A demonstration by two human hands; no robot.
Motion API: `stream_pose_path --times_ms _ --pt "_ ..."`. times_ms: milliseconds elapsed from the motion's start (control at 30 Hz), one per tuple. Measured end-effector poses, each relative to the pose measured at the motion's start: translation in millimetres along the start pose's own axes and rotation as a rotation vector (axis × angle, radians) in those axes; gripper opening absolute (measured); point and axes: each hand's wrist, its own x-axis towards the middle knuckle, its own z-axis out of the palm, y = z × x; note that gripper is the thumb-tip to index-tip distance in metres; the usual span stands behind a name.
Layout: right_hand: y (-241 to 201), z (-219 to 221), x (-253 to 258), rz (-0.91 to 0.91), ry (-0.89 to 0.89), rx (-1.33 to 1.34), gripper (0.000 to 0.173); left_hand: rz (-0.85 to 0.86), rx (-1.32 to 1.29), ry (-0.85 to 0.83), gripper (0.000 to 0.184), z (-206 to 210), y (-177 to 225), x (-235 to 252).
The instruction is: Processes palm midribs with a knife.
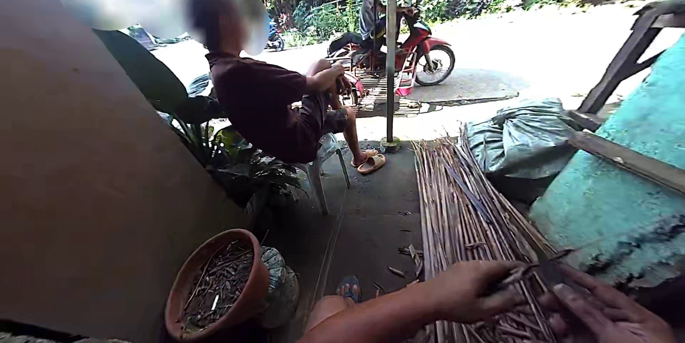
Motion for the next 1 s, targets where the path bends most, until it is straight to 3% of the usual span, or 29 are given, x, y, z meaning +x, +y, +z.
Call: stream_pose_path --times_ms 100,233,367,467,567,667,833,1000 --pt "-11 10 -3 0.045 0.078 0.038 0.037 -0.079 -0.088 -0.058 0.045 -5 8 -3" --pt "-17 -3 1 0.141 -0.079 0.155 0.035 -0.178 -0.305 -0.138 0.042 -8 9 -1" --pt "-15 -10 2 0.171 -0.095 0.27 0.034 -0.154 -0.364 -0.167 0.048 -8 5 1" --pt "-15 -15 2 0.125 -0.06 0.234 0.033 -0.155 -0.514 -0.238 0.051 -11 5 3" --pt "-17 -22 5 0.032 0.109 0.24 0.034 -0.179 -0.577 -0.308 0.05 -13 5 2" --pt "-26 -35 4 0.011 0.198 0.28 0.04 -0.157 -0.571 -0.301 0.052 -8 3 0" --pt "-22 -14 -2 0.136 0.023 0.267 0.037 -0.12 -0.531 -0.264 0.057 -6 -2 1" --pt "-11 -1 -2 0.226 -0.078 0.282 0.033 -0.101 -0.437 -0.119 0.039 -2 -3 1"
